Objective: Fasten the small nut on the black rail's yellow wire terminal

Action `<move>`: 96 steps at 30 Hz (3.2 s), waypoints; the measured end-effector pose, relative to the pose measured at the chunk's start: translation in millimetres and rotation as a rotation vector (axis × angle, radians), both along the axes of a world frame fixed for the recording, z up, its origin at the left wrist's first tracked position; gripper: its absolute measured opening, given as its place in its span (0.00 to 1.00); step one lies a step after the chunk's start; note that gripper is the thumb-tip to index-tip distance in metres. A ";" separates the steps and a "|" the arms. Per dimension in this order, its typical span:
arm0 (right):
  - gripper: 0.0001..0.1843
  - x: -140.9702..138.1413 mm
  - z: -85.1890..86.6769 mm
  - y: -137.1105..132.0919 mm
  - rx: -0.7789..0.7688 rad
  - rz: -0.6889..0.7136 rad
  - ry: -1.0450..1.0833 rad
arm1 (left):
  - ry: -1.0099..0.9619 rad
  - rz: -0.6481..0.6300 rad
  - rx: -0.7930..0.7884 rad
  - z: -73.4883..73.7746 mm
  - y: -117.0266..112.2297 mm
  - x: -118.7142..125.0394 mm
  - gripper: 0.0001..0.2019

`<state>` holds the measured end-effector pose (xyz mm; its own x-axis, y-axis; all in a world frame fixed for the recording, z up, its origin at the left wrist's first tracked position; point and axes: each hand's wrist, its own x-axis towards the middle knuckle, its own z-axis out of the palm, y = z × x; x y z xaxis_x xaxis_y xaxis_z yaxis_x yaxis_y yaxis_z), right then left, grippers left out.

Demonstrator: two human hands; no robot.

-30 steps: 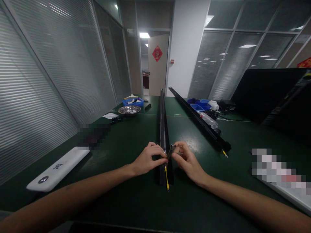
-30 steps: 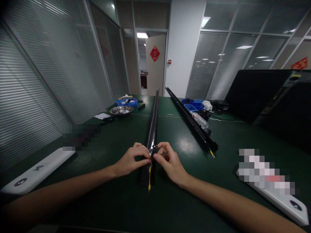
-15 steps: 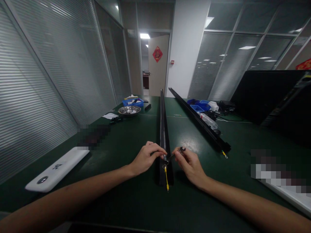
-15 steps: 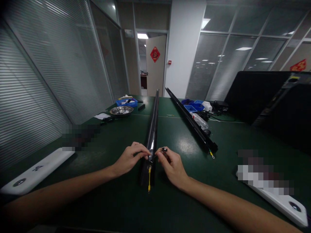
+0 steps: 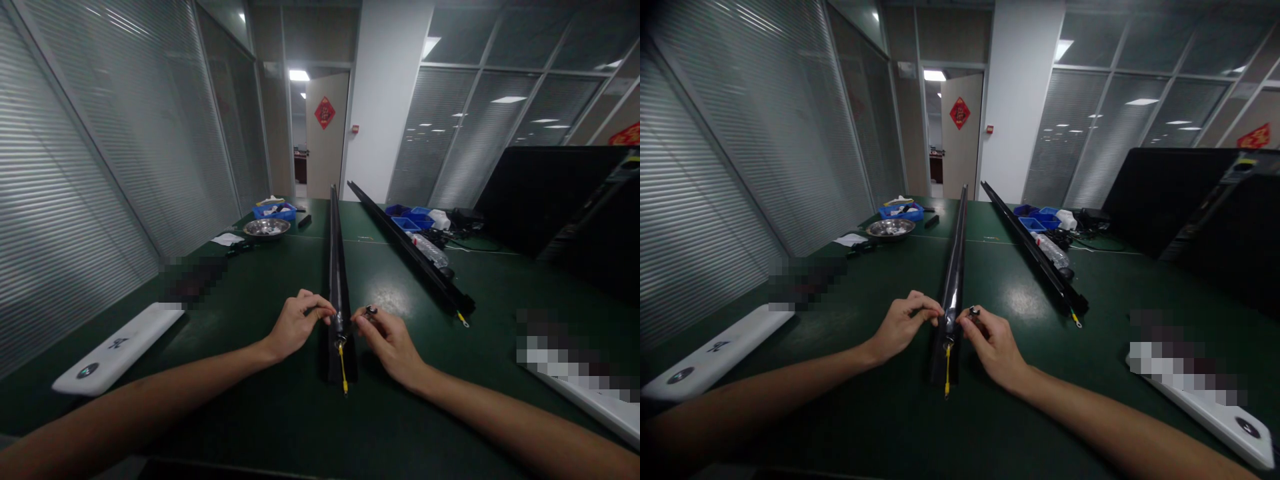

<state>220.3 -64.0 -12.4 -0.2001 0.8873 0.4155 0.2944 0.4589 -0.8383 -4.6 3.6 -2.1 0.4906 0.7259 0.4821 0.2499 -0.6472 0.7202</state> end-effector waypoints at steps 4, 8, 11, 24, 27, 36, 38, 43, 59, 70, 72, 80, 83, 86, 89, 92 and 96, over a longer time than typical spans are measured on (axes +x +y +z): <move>0.18 -1.1 4.0 0.2 0.013 0.019 -0.013 | -0.020 -0.027 0.028 -0.3 -3.1 0.6 0.10; 0.18 -1.8 4.9 0.8 0.021 0.038 -0.019 | -0.070 -0.010 0.011 -2.8 -3.0 -0.2 0.14; 0.18 -1.6 4.1 1.2 0.023 0.030 -0.041 | -0.038 0.020 0.017 -0.9 -1.7 -0.6 0.17; 0.15 -1.0 9.6 4.8 0.141 0.078 -0.129 | 0.356 -0.257 0.078 3.3 -2.2 2.1 0.08; 0.14 0.5 14.6 5.2 0.172 0.112 -0.172 | 0.353 -0.257 0.071 4.3 -2.0 2.9 0.07; 0.12 5.5 50.6 21.3 0.147 0.207 -0.320 | 0.357 -0.251 0.081 3.0 -3.0 3.8 0.07; 0.12 6.7 75.6 28.0 0.144 0.283 -0.434 | 0.363 -0.246 0.080 4.0 -3.4 3.2 0.07; 0.06 9.7 125.8 34.9 0.232 0.380 -0.731 | 0.386 -0.271 0.050 9.6 -5.2 3.0 0.07; 0.10 -1.8 134.3 23.1 0.295 0.148 -1.074 | 0.394 -0.216 0.101 2.7 -1.9 2.8 0.08; 0.05 -0.3 147.5 21.5 0.218 0.263 -1.208 | 0.419 -0.222 0.079 6.0 -2.8 4.2 0.06; 0.05 0.3 145.8 23.4 0.220 0.264 -1.208 | 0.421 -0.222 0.073 5.8 -3.0 3.9 0.06; 0.08 -0.4 147.3 24.3 0.276 0.297 -1.190 | 0.410 -0.220 0.086 3.8 -2.4 3.4 0.07; 0.09 -0.1 147.4 22.4 0.300 0.301 -1.185 | 0.409 -0.220 0.089 4.2 -2.6 3.4 0.07; 0.08 -0.2 147.0 21.5 0.288 0.301 -1.188 | 0.408 -0.221 0.097 4.4 -2.6 3.3 0.07; 0.06 -1.1 147.0 21.8 0.260 0.293 -1.202 | 0.406 -0.224 0.105 3.4 -1.8 3.0 0.07; 0.06 -1.9 148.1 21.8 0.258 0.281 -1.219 | 0.404 -0.220 0.107 1.7 -1.1 3.0 0.07; 0.08 -1.4 148.8 21.9 0.259 0.314 -1.213 | 0.401 -0.207 0.100 2.0 -1.7 3.4 0.06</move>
